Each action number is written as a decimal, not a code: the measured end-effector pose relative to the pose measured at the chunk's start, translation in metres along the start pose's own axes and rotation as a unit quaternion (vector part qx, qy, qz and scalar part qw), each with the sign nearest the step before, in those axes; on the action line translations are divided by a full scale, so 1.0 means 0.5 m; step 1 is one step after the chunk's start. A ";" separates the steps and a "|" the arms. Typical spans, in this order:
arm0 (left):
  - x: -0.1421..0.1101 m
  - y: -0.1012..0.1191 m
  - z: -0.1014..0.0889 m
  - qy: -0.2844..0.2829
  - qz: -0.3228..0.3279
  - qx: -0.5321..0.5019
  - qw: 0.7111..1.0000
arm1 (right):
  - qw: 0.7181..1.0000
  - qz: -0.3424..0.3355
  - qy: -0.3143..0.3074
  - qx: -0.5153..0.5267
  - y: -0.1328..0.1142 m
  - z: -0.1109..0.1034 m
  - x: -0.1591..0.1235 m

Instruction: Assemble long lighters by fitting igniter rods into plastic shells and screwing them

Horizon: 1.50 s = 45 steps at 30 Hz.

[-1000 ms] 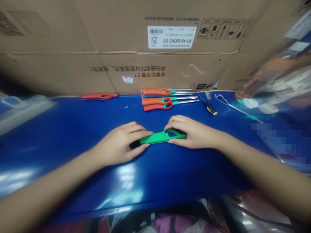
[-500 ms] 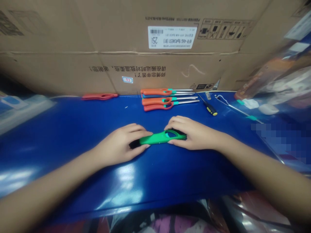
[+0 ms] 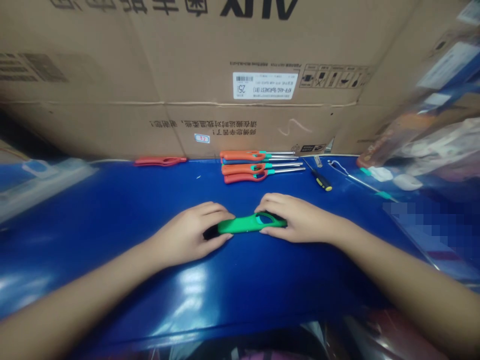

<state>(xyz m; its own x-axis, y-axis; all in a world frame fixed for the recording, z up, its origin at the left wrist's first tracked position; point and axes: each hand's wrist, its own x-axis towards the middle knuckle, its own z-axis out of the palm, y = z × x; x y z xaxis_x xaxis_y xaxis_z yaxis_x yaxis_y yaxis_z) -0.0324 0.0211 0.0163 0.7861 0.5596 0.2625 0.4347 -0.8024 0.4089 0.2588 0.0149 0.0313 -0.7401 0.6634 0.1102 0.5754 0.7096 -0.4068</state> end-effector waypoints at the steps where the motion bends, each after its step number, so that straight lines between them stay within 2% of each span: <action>1: 0.000 0.000 0.000 0.000 0.000 0.000 1.000 | 1.000 0.002 -0.001 -0.001 0.000 0.000 0.000; 7: -0.001 -0.002 0.005 0.002 0.003 0.044 0.999 | 1.000 0.023 -0.001 -0.015 -0.002 0.007 -0.002; 12: -0.005 0.012 0.009 -0.003 0.032 0.183 0.983 | 0.989 -0.012 -0.008 -0.148 -0.015 0.012 -0.001; 15: -0.007 0.017 0.011 0.003 0.051 0.222 0.974 | 0.983 -0.030 -0.017 -0.182 -0.021 0.014 0.000; 26: -0.004 0.012 0.013 0.066 0.043 0.136 0.987 | 0.991 -0.069 0.037 -0.111 0.002 0.022 0.000; 33: -0.010 0.018 0.009 0.080 0.071 0.127 0.986 | 0.983 -0.111 0.080 -0.125 -0.003 0.030 -0.004; 39: -0.008 0.014 0.006 0.094 0.072 0.154 0.981 | 0.989 -0.066 0.068 -0.110 -0.006 0.014 -0.003; 45: -0.009 0.002 0.003 0.124 0.050 0.174 0.976 | 0.979 -0.047 0.106 -0.169 0.004 -0.009 -0.007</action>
<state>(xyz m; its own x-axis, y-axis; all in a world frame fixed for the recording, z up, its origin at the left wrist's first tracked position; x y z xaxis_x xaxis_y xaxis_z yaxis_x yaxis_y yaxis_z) -0.0348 0.0175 0.0140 0.7203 0.4729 0.5074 0.5181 -0.8532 0.0597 0.2641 0.0150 0.0342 -0.7266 0.6012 0.3326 0.6176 0.7836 -0.0671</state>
